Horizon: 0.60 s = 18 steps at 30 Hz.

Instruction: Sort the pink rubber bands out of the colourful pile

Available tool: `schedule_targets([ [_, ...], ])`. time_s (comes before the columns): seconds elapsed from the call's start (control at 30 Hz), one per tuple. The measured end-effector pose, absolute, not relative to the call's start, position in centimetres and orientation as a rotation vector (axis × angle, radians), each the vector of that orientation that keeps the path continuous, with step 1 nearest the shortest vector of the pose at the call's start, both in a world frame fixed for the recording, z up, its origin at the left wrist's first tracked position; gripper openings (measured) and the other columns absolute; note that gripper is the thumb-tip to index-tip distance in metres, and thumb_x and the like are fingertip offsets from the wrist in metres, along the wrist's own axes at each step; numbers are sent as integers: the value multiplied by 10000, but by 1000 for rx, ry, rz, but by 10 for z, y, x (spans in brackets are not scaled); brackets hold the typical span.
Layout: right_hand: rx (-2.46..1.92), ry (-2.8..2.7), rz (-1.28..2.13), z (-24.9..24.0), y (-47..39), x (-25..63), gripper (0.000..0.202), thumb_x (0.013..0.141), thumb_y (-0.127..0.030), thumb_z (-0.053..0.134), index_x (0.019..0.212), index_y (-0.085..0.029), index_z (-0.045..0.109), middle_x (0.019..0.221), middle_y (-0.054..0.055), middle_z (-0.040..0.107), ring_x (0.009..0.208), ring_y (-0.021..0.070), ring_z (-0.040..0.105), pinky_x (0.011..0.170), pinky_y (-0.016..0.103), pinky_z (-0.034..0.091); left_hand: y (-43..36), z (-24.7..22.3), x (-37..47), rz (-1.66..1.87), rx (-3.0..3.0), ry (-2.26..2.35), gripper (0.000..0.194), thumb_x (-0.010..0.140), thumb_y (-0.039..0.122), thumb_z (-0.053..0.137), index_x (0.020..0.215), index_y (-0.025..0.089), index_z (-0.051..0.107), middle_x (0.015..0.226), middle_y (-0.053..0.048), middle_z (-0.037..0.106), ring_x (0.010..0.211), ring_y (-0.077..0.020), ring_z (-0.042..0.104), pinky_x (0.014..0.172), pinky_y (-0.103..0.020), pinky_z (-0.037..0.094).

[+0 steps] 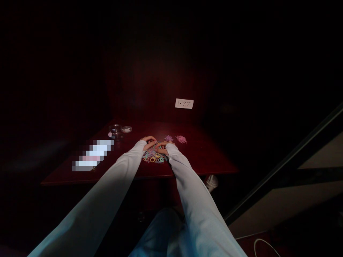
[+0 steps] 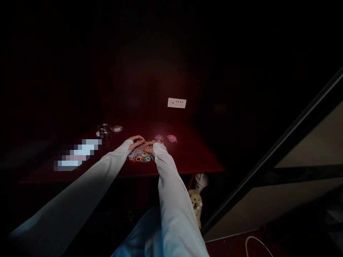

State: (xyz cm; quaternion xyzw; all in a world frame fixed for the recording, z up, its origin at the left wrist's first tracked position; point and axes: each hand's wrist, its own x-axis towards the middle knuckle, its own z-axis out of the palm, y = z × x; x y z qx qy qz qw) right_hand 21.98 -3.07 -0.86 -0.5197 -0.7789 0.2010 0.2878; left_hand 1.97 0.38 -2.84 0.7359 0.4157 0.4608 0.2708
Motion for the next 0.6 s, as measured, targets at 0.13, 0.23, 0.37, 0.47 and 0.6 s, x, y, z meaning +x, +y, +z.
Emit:
schedule_targets([
  [0.13, -1385, -2038, 608, -10, -27, 219, 163, 786, -403, 824, 910, -299, 846, 752, 3, 562, 899, 193, 477, 903, 329, 344, 4, -29, 19, 1225, 1972, 1117, 368, 793, 560, 675, 831, 198, 726, 748, -28, 684, 771, -217, 625, 723, -311, 508],
  [0.23, -1306, -1905, 718, -19, -15, 219, 167, 736, -417, 837, 815, -271, 825, 712, -11, 543, 810, 168, 487, 791, 289, 353, 5, -30, 20, 1233, 1980, 1108, 355, 790, 550, 678, 826, 199, 718, 772, -34, 695, 788, -218, 624, 737, -312, 506],
  [0.37, -1173, -1649, 988, -31, 0, 221, 326, 705, -529, 812, 829, -229, 784, 625, -47, 489, 632, 121, 445, 643, 261, 324, 5, -31, 20, 1236, 1994, 1130, 348, 802, 524, 666, 884, 193, 734, 801, -30, 699, 728, -194, 592, 685, -298, 493],
  [0.47, -1078, -1565, 1096, -32, 4, 223, 457, 635, -599, 841, 846, -202, 763, 605, -55, 494, 620, 117, 460, 628, 255, 352, 5, -31, 18, 1245, 2052, 1101, 363, 834, 513, 652, 969, 196, 768, 884, -39, 725, 722, -184, 593, 701, -303, 509],
  [0.6, -1064, -1581, 1137, -26, 1, 225, 531, 564, -633, 872, 829, -188, 756, 591, -58, 497, 620, 114, 463, 619, 251, 349, 12, -33, 14, 1262, 2149, 981, 413, 897, 527, 625, 1122, 225, 796, 1066, -85, 749, 937, -233, 678, 849, -343, 553],
])
